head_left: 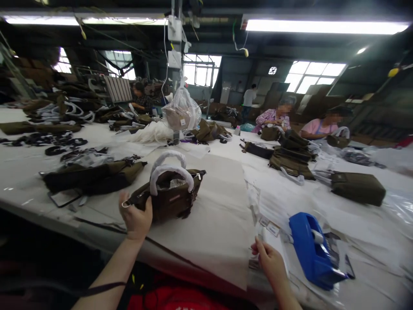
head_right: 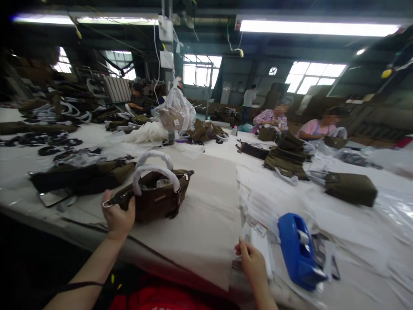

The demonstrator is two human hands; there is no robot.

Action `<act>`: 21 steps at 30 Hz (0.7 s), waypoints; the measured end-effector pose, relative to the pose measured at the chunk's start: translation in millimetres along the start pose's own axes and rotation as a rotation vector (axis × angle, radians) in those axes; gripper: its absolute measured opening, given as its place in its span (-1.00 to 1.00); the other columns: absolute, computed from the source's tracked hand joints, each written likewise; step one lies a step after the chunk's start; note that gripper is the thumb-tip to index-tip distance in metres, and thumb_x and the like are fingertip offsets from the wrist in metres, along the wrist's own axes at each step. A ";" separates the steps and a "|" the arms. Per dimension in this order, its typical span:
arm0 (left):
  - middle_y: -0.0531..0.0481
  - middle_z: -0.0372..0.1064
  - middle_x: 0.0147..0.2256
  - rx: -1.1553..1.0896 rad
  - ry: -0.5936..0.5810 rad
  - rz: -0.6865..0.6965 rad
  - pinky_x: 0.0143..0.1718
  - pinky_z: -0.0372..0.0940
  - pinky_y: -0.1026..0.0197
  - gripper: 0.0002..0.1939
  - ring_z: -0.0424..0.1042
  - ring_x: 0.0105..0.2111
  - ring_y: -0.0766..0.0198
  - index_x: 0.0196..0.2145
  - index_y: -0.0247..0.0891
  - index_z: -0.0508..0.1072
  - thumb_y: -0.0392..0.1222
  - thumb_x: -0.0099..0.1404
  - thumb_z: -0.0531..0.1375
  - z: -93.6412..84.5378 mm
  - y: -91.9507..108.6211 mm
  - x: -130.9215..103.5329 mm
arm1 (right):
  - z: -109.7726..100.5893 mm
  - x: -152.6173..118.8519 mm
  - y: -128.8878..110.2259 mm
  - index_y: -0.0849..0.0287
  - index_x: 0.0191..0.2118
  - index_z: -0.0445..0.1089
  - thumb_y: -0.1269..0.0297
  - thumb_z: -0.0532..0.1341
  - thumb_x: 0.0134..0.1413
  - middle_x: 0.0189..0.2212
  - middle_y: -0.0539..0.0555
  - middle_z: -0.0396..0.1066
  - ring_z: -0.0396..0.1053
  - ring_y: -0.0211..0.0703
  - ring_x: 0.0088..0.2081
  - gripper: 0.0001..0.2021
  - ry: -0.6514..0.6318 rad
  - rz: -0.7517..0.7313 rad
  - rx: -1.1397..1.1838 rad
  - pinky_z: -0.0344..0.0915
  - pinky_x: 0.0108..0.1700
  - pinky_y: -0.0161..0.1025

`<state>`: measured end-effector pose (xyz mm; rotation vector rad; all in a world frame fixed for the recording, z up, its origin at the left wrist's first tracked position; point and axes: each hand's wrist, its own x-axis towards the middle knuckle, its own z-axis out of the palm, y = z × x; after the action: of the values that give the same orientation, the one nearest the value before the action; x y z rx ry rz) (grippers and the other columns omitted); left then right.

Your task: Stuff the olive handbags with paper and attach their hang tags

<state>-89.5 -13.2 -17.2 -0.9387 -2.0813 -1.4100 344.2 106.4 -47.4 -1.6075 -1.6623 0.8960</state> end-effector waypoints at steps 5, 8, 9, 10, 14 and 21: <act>-0.35 0.11 0.21 -0.137 -0.167 0.564 0.24 0.10 -0.16 -0.30 0.13 0.22 -0.14 0.19 -0.28 0.11 -0.16 0.18 0.31 -26.8 80.0 -49.2 | 5.5 -16.5 9.4 0.18 -0.54 0.51 -0.38 0.14 -0.08 -0.66 0.09 0.44 0.36 -0.10 -0.62 -0.37 0.048 0.033 0.113 0.24 -0.56 -0.25; -0.15 0.38 0.02 -0.255 -0.895 0.695 0.10 0.29 0.06 -0.63 0.37 0.02 0.08 0.05 -0.21 0.35 -0.12 0.30 0.19 -9.4 125.3 -81.8 | 1.0 -19.2 7.8 0.19 -0.51 0.50 -0.38 0.11 -0.03 -0.68 0.08 0.40 0.35 -0.11 -0.59 -0.36 0.057 0.021 0.112 0.24 -0.51 -0.25; -0.14 0.42 -0.02 -0.224 -1.076 0.702 0.05 0.33 0.07 -0.66 0.40 -0.02 0.08 -0.02 -0.23 0.41 -0.06 0.29 0.20 1.0 136.6 -91.4 | -0.9 -20.1 8.1 0.19 -0.50 0.50 -0.37 0.10 -0.01 -0.69 0.07 0.39 0.34 -0.11 -0.58 -0.36 0.060 0.018 0.113 0.25 -0.49 -0.25; -0.15 0.43 -0.06 -0.167 -1.220 0.714 0.02 0.35 0.06 -0.65 0.41 -0.05 0.06 -0.07 -0.26 0.44 0.00 0.27 0.22 12.3 145.8 -100.3 | -2.9 -21.3 9.0 0.19 -0.50 0.49 -0.36 0.10 0.00 -0.69 0.06 0.37 0.33 -0.11 -0.58 -0.37 0.062 0.017 0.117 0.24 -0.48 -0.25; -0.27 0.42 -0.11 0.066 -1.424 0.851 -0.11 0.39 0.01 -0.54 0.42 -0.08 -0.06 -0.13 -0.37 0.49 0.03 0.13 0.33 51.7 168.7 -129.6 | -10.6 -29.4 19.5 0.21 -0.48 0.49 -0.34 0.10 0.04 -0.68 0.04 0.35 0.29 -0.15 -0.59 -0.38 0.027 0.015 0.135 0.23 -0.45 -0.24; -0.21 0.50 -0.40 0.052 -1.422 1.060 -0.45 0.33 0.16 -0.86 0.50 -0.37 0.06 -0.37 -0.38 0.55 -0.41 0.23 0.17 75.0 187.8 -167.8 | -20.9 -43.5 46.4 0.22 -0.47 0.50 -0.36 0.10 0.02 -0.65 0.06 0.39 0.32 -0.11 -0.57 -0.36 0.033 0.060 0.137 0.25 -0.41 -0.21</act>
<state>162.8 54.8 -45.1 -2.9096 -1.5648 0.0361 388.9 64.3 -74.1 -1.5780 -1.5038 0.9865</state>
